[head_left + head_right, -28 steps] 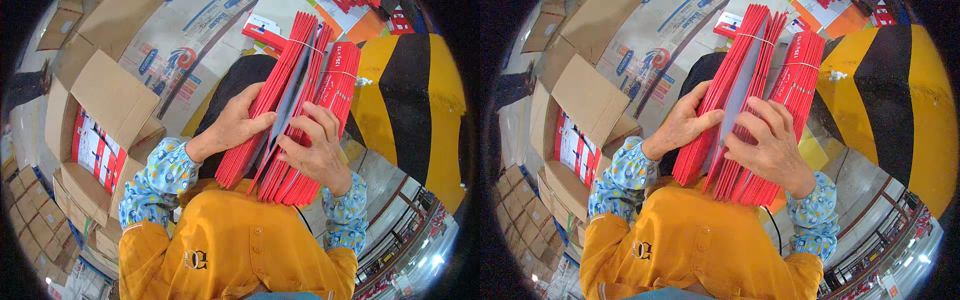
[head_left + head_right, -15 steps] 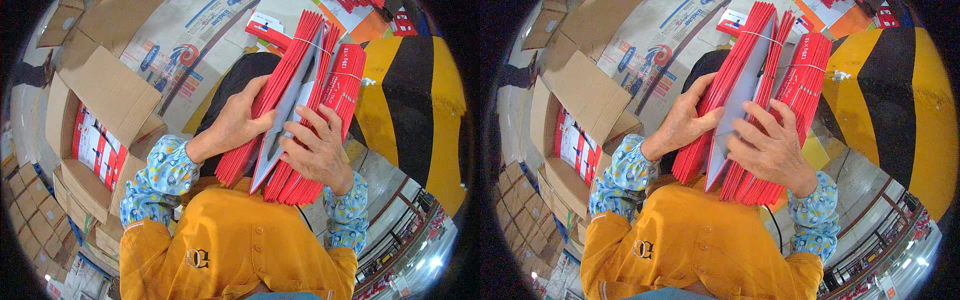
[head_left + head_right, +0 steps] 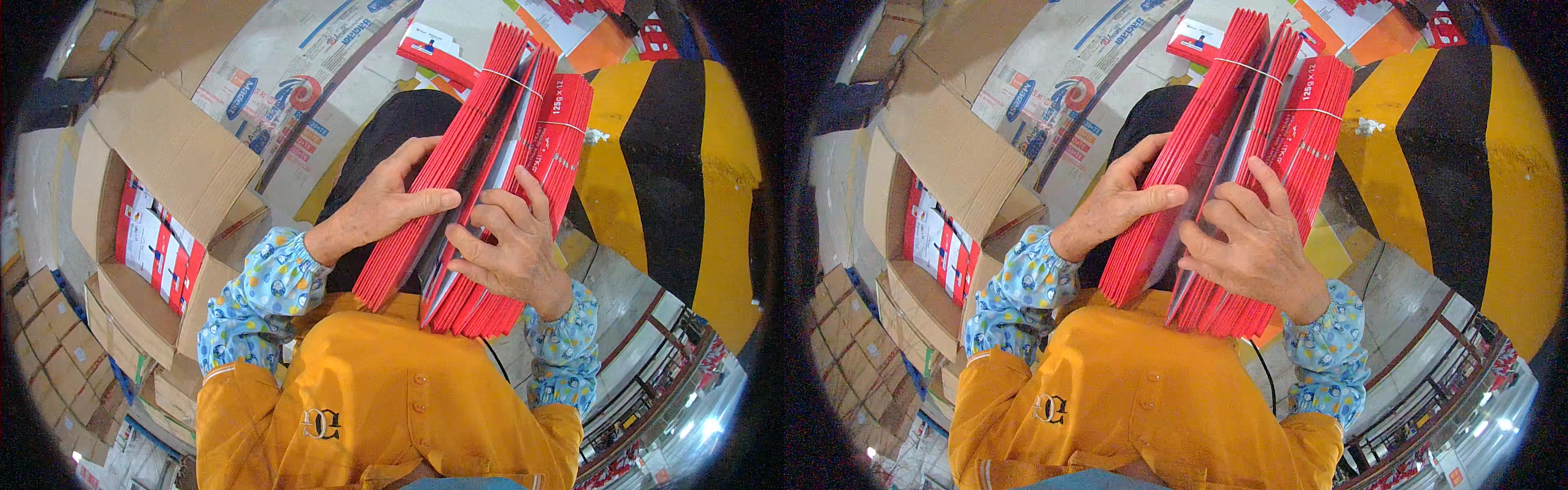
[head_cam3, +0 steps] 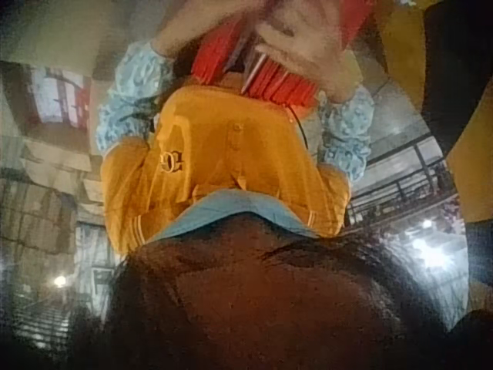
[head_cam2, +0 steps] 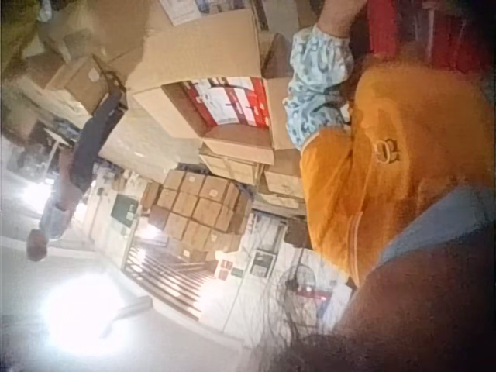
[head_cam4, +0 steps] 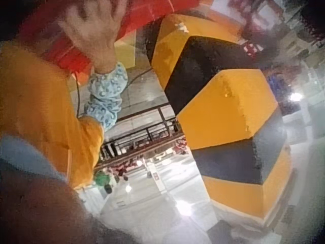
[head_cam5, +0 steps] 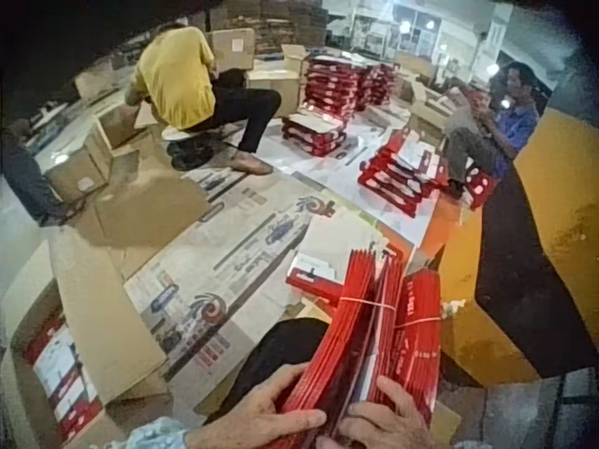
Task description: Sorting and packing red paper folders into cardboard boxes on a factory floor.
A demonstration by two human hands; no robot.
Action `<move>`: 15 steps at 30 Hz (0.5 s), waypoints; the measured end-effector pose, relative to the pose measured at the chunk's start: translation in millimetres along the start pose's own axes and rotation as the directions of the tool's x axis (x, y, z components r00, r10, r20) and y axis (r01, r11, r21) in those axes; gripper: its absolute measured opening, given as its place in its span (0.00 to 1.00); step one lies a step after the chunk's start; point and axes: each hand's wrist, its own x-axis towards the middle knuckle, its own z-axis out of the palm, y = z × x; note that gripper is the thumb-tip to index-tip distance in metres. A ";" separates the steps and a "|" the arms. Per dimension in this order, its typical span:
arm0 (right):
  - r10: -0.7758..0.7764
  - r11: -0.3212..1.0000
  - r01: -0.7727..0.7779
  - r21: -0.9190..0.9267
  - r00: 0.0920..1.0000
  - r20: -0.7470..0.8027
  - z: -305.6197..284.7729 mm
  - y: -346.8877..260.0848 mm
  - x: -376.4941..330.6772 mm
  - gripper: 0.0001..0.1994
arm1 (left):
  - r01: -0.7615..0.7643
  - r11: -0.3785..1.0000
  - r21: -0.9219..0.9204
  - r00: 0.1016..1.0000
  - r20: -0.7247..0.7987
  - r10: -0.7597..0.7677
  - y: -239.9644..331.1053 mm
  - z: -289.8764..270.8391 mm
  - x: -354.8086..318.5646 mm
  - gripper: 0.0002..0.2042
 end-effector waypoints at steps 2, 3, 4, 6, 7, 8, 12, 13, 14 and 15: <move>0.010 1.000 -0.009 0.011 0.999 -0.034 3.1 0.9 -3.4 0.18 | -0.021 1.000 0.003 1.000 0.001 0.021 -2.0 1.7 -0.4 0.32; 0.020 1.000 -0.019 0.020 0.998 -0.061 5.3 1.0 -5.7 0.18 | -0.043 0.999 0.025 0.999 0.005 0.043 -2.9 1.8 -0.3 0.32; 0.032 0.999 -0.029 0.028 0.996 -0.087 6.2 1.1 -6.8 0.18 | -0.065 0.997 0.046 0.998 0.011 0.065 -3.7 1.9 -0.1 0.31; 0.001 1.000 -0.003 -0.022 0.998 -0.066 4.2 0.9 -4.4 0.19 | -0.103 0.990 0.095 0.995 0.016 0.102 -5.8 1.6 0.1 0.29; -0.013 0.999 0.011 -0.047 0.998 -0.055 3.7 0.7 -2.9 0.19 | -0.118 0.986 0.122 0.993 0.017 0.117 -7.1 1.2 0.1 0.29; -0.017 0.998 0.012 -0.064 0.998 -0.068 4.1 -0.2 -1.7 0.20 | -0.132 0.980 0.148 0.991 0.021 0.130 -7.2 1.4 0.4 0.28; -0.019 0.996 0.011 -0.087 0.996 -0.093 5.0 -2.2 0.6 0.23 | -0.108 0.975 0.196 0.993 0.060 0.098 0.0 1.6 -0.2 0.26; -0.016 0.997 0.008 -0.082 0.996 -0.092 5.0 -2.1 0.5 0.24 | -0.115 0.974 0.198 0.993 0.058 0.105 0.5 1.7 -0.3 0.25; -0.015 0.997 0.008 -0.080 0.996 -0.086 4.9 -1.9 0.3 0.23 | -0.120 0.973 0.198 0.992 0.056 0.111 0.7 2.0 -0.5 0.25; -0.015 0.997 0.009 -0.077 0.997 -0.079 4.8 -1.6 0.0 0.23 | -0.119 0.971 0.207 0.992 0.058 0.109 1.4 2.2 -0.4 0.25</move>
